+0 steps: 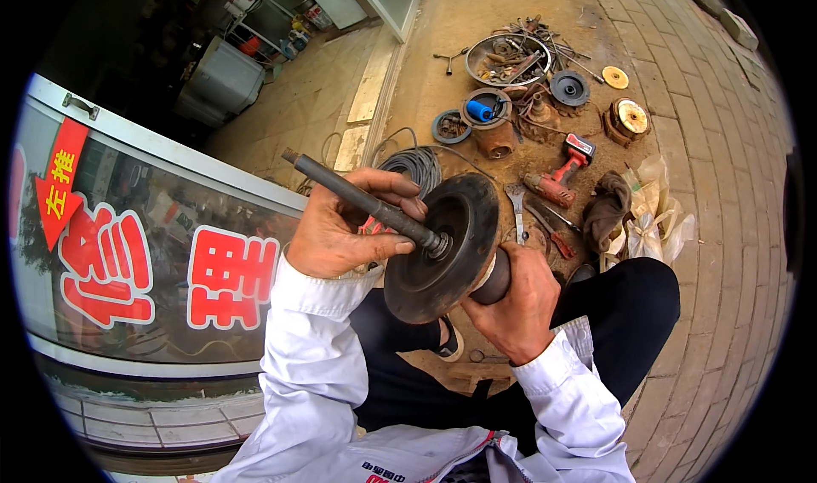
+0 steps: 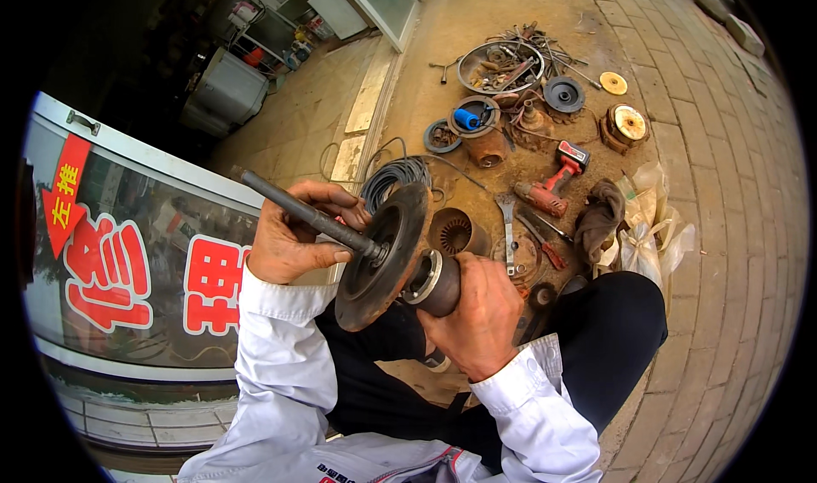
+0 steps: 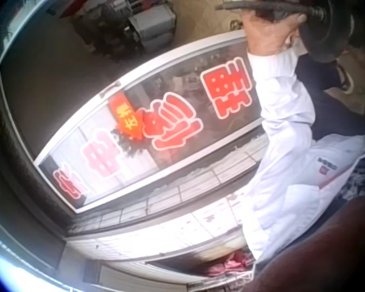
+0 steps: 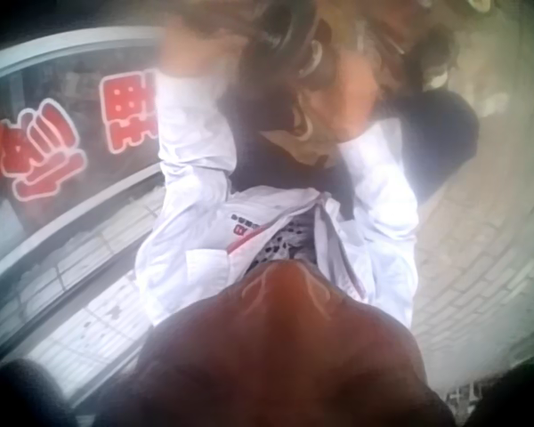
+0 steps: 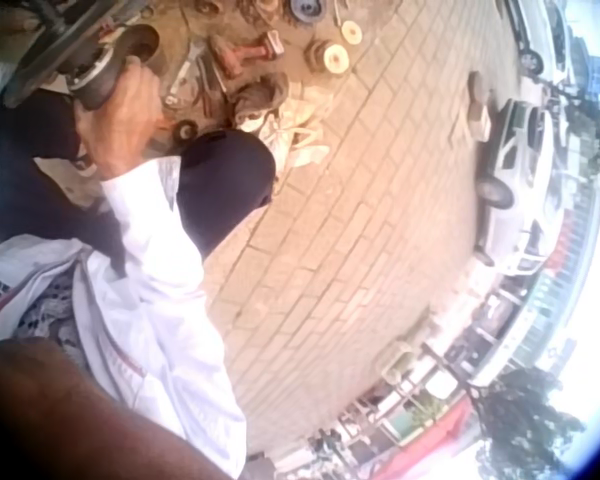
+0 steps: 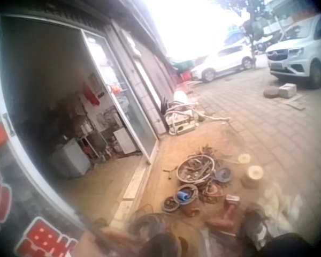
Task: The person sits on the ground and works on a mechanical part, likely a motor or pump housing. They use a hammer to tap a shaft into place, then use a wrench to tighten a nut on the shaft. Finally, they use a file to smooth the edges of the part.
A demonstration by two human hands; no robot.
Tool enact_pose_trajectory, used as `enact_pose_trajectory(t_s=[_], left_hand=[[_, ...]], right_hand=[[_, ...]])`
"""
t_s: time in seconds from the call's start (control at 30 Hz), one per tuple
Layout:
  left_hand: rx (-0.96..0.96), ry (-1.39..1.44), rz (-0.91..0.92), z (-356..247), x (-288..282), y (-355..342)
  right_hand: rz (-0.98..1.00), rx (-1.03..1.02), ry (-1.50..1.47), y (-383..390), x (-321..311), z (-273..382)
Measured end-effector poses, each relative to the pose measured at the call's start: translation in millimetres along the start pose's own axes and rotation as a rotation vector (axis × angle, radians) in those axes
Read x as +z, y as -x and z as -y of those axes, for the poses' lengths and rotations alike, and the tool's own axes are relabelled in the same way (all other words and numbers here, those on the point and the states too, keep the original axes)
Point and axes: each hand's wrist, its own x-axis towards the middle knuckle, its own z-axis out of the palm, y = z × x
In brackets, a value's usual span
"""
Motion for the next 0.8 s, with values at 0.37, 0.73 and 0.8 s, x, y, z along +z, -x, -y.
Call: enact_pose_trajectory(t_s=[0.37, 0.73, 0.8], left_hand=[[-0.104, 0.012, -0.047, -0.4, 9.1, -0.8], [-0.093, -0.018, 0.030, -2.4, 12.0, -3.5], [-0.132, -0.033, 0.032, -3.5, 12.7, -2.4]], right_hand=[[0.026, 0.045, -0.036, -1.0, 0.0, 2.1], [0.088, 0.107, -0.084, 0.3, 0.8, 2.2], [0.115, 0.126, -0.111, 1.1, 1.3, 2.4]])
